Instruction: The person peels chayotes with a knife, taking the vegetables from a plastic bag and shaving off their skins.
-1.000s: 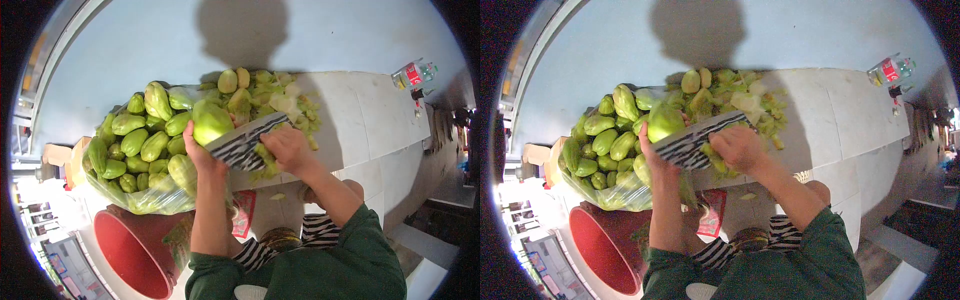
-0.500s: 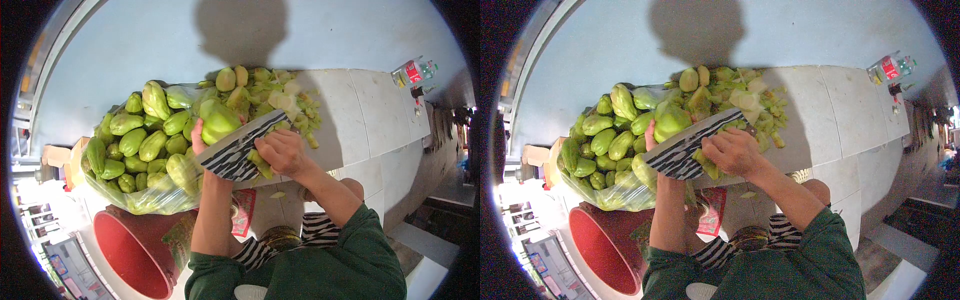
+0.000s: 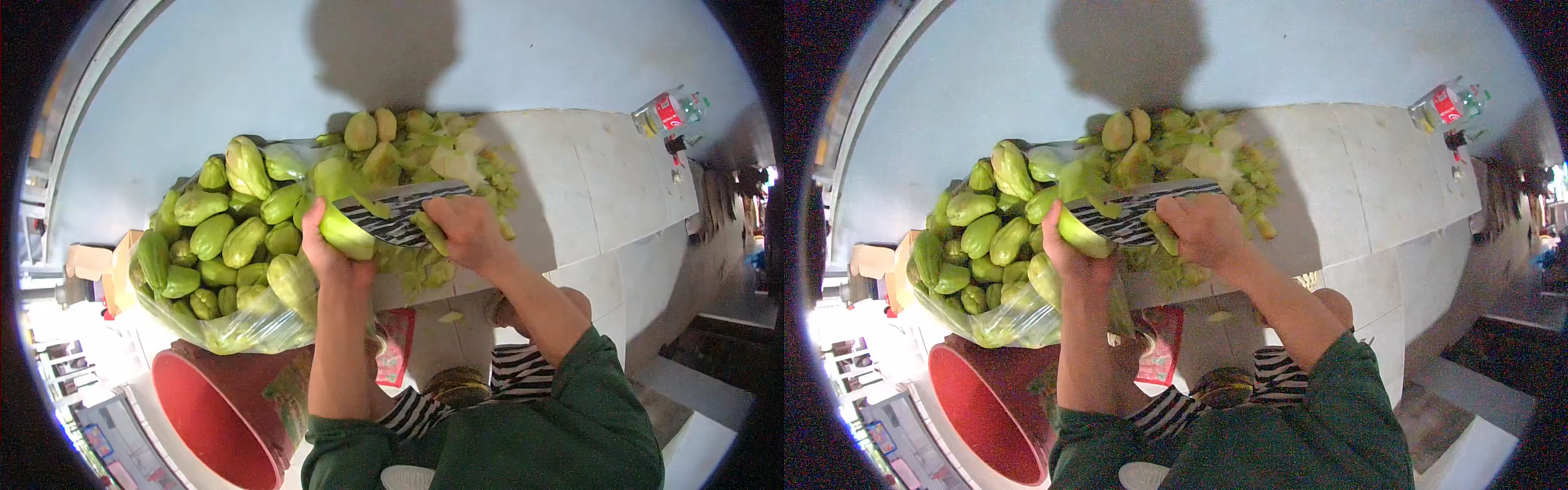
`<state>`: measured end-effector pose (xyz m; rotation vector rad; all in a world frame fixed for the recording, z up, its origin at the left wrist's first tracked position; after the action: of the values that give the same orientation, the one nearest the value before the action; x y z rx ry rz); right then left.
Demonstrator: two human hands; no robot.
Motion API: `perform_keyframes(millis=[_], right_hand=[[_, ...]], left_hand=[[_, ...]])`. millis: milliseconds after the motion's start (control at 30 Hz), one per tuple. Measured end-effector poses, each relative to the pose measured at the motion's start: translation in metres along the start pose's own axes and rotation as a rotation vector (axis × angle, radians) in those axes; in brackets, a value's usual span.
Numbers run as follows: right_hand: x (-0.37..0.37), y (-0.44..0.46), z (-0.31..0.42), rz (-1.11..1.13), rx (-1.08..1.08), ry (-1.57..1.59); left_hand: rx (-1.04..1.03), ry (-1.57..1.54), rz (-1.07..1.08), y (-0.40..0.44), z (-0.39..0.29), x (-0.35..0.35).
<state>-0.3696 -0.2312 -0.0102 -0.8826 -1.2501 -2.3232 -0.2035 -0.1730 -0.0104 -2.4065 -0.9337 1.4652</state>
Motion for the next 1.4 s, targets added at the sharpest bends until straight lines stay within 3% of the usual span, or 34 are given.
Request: perform_keyframes(millis=[100,200,367,433,567,633,733,867,933,1033,1133,1267,1333,1400], right_hand=[[0.006,0.004,0.008,0.025,0.034,0.002],[0.011,0.008,0.022,0.014,0.085,0.084],[0.004,0.002,0.0,0.007,-0.01,0.059],[0.003,0.005,-0.008,0.112,-0.108,0.055],[0.011,0.009,0.01,0.128,0.061,0.076],[-0.003,0.005,-0.006,0.086,-0.136,0.009],[0.0,0.01,-0.017,0.054,-0.182,-0.009],[0.011,0.013,0.007,0.137,-0.029,0.055],[-0.001,0.011,-0.012,0.176,-0.376,-0.098],[-0.005,0.011,-0.033,0.285,-0.512,-0.266],[-0.003,0.011,-0.02,0.094,-0.382,-0.037],[0.001,0.008,-0.009,0.116,-0.278,0.072],[0.0,0.005,0.001,0.1,0.069,0.04],[0.001,0.004,0.011,0.064,0.125,0.043]], left_hand=[[0.031,-0.061,-0.016,-0.001,-0.004,-0.002],[0.022,0.038,0.143,0.008,-0.003,0.01],[0.023,0.039,0.003,-0.003,0.004,-0.001],[0.034,0.015,-0.028,0.001,0.002,0.002],[0.087,0.044,0.076,0.008,0.004,0.011],[0.151,0.045,0.103,0.002,0.005,0.008],[0.054,0.096,0.035,-0.001,0.008,0.008],[0.094,0.123,0.071,0.007,0.006,0.018],[0.094,0.141,0.098,-0.002,0.007,0.012],[0.111,0.154,0.202,-0.001,0.009,0.007],[0.072,0.014,0.138,0.005,0.007,0.016],[0.012,-0.087,0.062,0.007,-0.001,0.008],[-0.029,-0.088,0.046,0.007,-0.004,0.006],[-0.007,-0.044,0.138,0.009,-0.004,0.01]])
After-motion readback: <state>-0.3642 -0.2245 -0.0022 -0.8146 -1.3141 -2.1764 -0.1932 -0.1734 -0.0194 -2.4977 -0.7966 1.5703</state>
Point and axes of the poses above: each hand's wrist, its own y-axis towards the middle knuckle, its own x-axis out of the back of the hand, z = x × y, the point moved 3 cm from there along y, towards the middle knuckle, and after that the axes turned 6 degrees about -z, right-handed, at the moved point
